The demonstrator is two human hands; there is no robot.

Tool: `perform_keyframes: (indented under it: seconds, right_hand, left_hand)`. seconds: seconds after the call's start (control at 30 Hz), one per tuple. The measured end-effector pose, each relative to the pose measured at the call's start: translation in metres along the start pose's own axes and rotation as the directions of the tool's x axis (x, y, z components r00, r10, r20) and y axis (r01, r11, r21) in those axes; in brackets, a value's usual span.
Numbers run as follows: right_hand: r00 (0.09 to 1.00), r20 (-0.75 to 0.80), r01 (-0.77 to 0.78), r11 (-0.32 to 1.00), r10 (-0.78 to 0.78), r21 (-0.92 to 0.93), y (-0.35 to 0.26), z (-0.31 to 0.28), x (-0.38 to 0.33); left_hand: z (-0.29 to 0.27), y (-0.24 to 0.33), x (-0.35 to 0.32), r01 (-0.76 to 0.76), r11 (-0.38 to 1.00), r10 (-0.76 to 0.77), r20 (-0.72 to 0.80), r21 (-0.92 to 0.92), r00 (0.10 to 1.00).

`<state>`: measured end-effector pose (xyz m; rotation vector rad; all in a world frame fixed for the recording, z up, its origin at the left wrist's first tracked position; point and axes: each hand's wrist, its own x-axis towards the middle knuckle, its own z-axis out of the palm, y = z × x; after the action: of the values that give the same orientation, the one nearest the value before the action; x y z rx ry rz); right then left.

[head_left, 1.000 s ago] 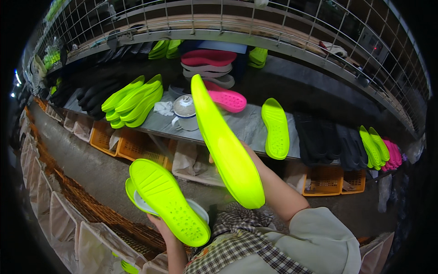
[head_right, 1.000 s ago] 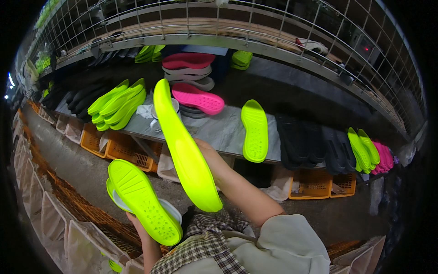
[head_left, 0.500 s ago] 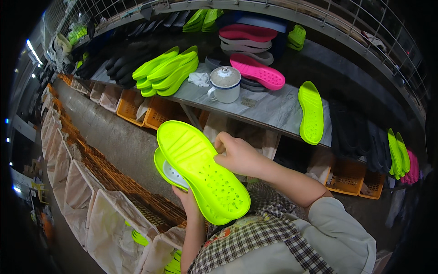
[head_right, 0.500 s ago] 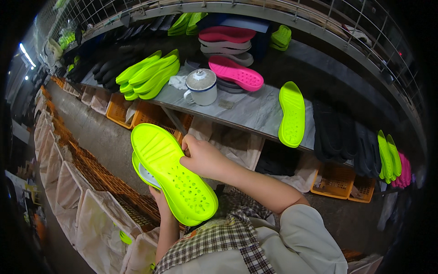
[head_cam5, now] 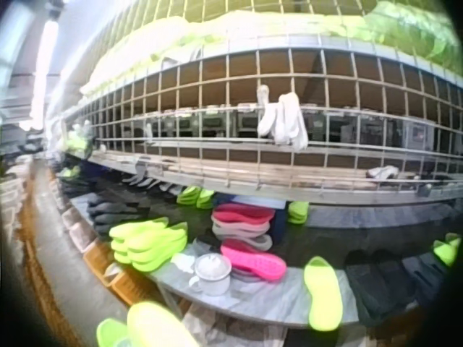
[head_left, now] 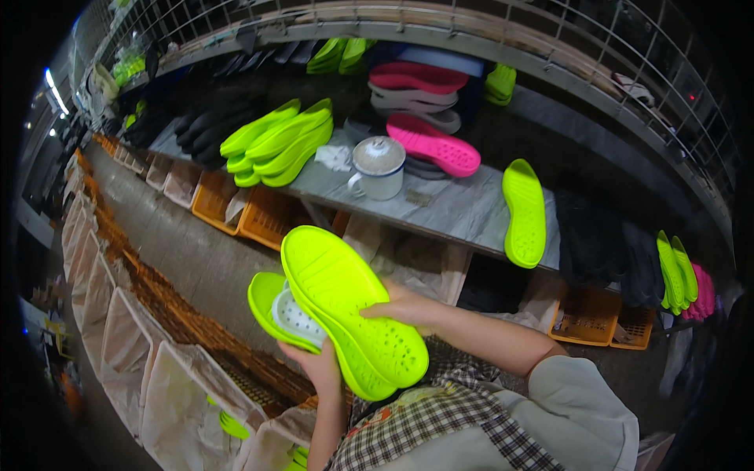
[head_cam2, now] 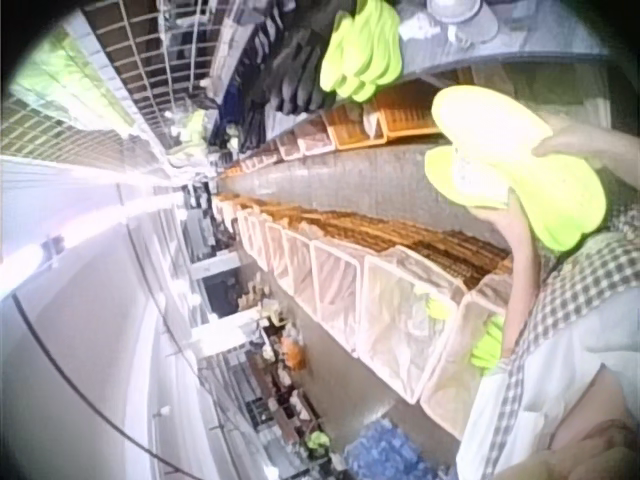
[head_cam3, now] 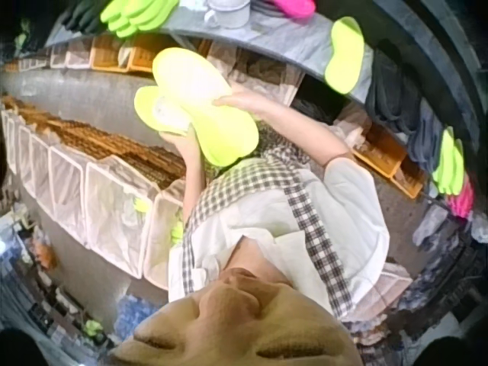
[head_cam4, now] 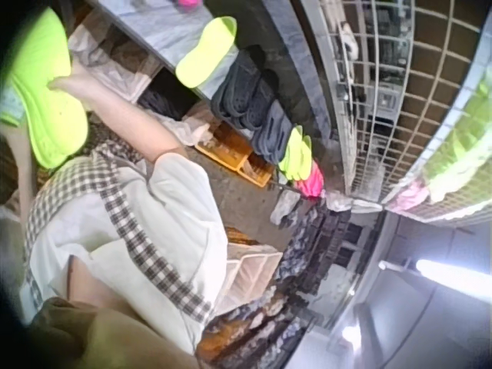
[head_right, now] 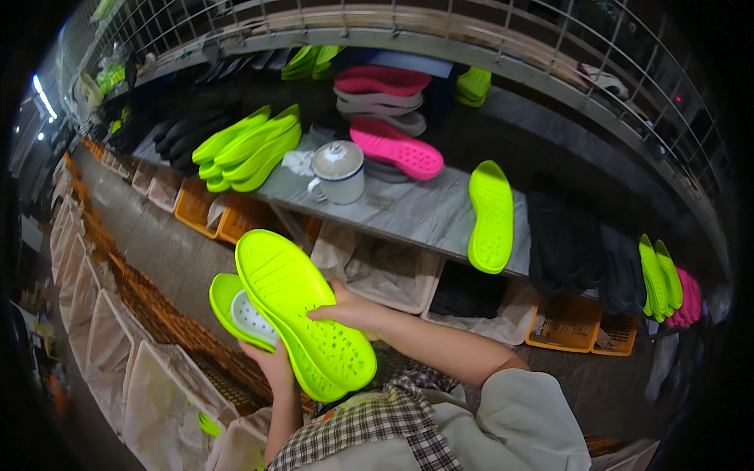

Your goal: The person picks up pairs of gray and neon green slippers from a metal shelf, turns them over to inspect the soles, and places them into yellow bins lined with white bags. The person also handles white insoles, placing them on the shelf. The task involves organizing footwear in a warehouse-like setting.

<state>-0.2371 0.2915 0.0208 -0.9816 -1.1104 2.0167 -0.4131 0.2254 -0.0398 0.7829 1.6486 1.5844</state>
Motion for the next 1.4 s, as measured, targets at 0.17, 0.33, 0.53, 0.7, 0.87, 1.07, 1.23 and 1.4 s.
perform_keyframes:
  seconds: [0.17,0.33,0.53,0.7,0.87,1.07,1.23,1.4]
  right_hand:
    - [0.948,0.234,-0.303,0.840,0.216,0.451,-0.001,-0.021,-0.007]
    - [0.995,-0.013,-0.081,0.897,0.096,0.434,-0.037,-0.047,-0.031]
    - [0.826,-0.430,0.259,0.923,-0.364,-0.284,-0.168,-0.140,-0.043]
    - [0.924,-0.381,-0.246,0.704,-0.037,-0.666,-0.269,-0.205,0.026]
    - [0.899,-0.204,-0.057,0.360,-0.387,-0.931,-0.269,-0.267,0.125]
    - [0.936,-0.180,-0.227,-0.125,-0.303,-0.966,-0.266,-0.306,0.175]
    - [0.852,-0.153,-0.203,-0.047,-0.501,-0.978,-0.282,-0.254,0.105]
    - [0.919,-0.076,0.096,0.406,-0.386,-0.909,-0.253,-0.155,0.027]
  left_hand:
    - [0.014,0.019,0.001,-0.109,0.980,0.105,0.033,0.168,0.994]
    - [0.024,0.011,0.017,0.109,0.994,-0.108,0.068,-0.008,0.992]
    - [0.012,-0.011,0.024,0.289,0.913,-0.263,0.128,-0.287,0.956]
    - [0.018,-0.013,0.020,0.298,0.826,-0.224,0.208,-0.478,0.952]
    - [0.028,-0.007,0.019,0.260,0.819,-0.174,0.209,-0.512,0.962]
    - [0.034,0.001,0.016,0.280,0.787,-0.267,0.105,-0.550,0.958]
    - [0.026,0.010,0.017,0.255,0.750,-0.234,0.115,-0.610,0.965]
    - [0.007,0.007,0.026,0.295,0.689,-0.252,0.162,-0.662,0.954]
